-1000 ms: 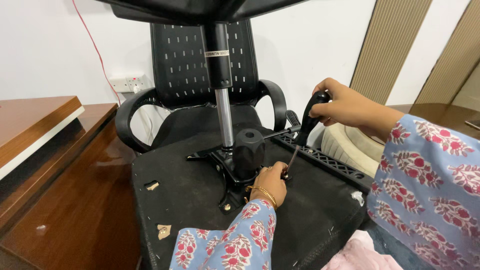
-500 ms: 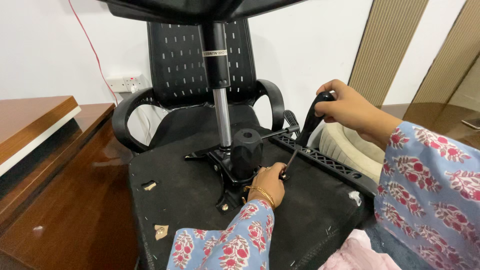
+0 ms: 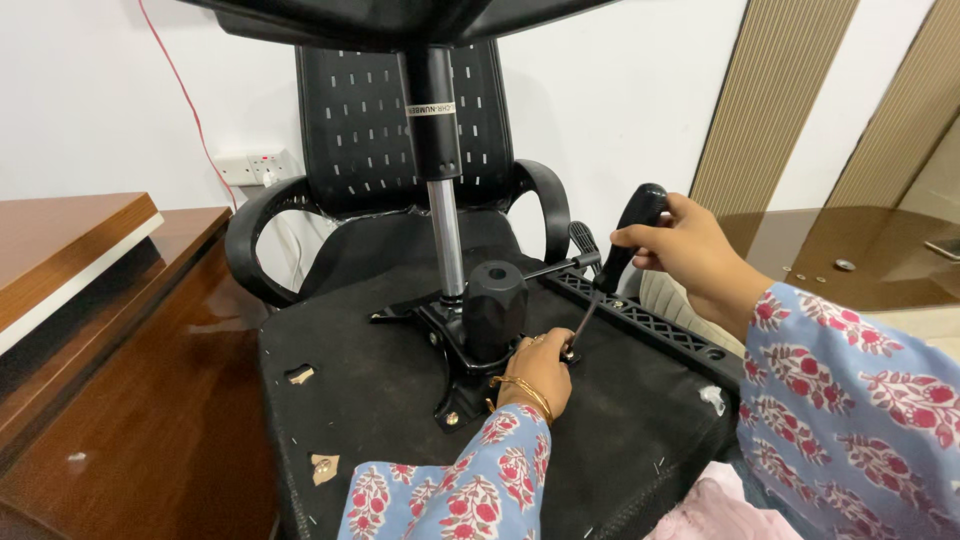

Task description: The person uses a screwdriver to tighten screws on the underside of an office chair seat, securing the gas lift mechanism to the seat base. The hands repeatedly rotate the screwdriver to fasten multiple screws around the central mounting plate.

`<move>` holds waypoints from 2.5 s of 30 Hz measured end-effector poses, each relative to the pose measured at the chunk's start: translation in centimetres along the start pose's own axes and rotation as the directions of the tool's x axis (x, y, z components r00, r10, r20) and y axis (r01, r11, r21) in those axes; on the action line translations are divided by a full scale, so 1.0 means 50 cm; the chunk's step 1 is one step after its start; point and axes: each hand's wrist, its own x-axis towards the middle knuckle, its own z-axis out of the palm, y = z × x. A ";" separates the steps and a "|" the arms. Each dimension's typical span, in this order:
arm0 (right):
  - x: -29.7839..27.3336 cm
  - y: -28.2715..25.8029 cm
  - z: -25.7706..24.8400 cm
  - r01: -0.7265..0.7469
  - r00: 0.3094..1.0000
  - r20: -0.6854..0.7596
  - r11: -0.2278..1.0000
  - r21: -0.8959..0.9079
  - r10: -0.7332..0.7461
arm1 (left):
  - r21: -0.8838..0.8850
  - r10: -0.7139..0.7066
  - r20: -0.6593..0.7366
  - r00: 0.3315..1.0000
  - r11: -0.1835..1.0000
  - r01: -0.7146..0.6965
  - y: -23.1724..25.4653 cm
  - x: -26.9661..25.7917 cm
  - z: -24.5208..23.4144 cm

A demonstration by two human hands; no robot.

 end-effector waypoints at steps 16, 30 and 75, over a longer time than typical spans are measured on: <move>-0.090 0.166 0.000 0.217 0.903 -0.392 0.974 0.068 -0.174 | 0.287 -0.001 0.159 0.987 0.957 -0.045 0.014 0.056 0.005; -0.140 0.278 0.041 0.163 0.967 -0.116 0.896 -0.413 -0.229 | 0.365 0.108 0.084 0.991 0.922 -0.132 0.010 0.072 0.004; -0.142 0.274 0.041 0.147 0.973 -0.093 0.876 -0.459 -0.212 | -0.016 0.181 0.056 0.982 0.983 -0.181 0.049 -0.025 -0.043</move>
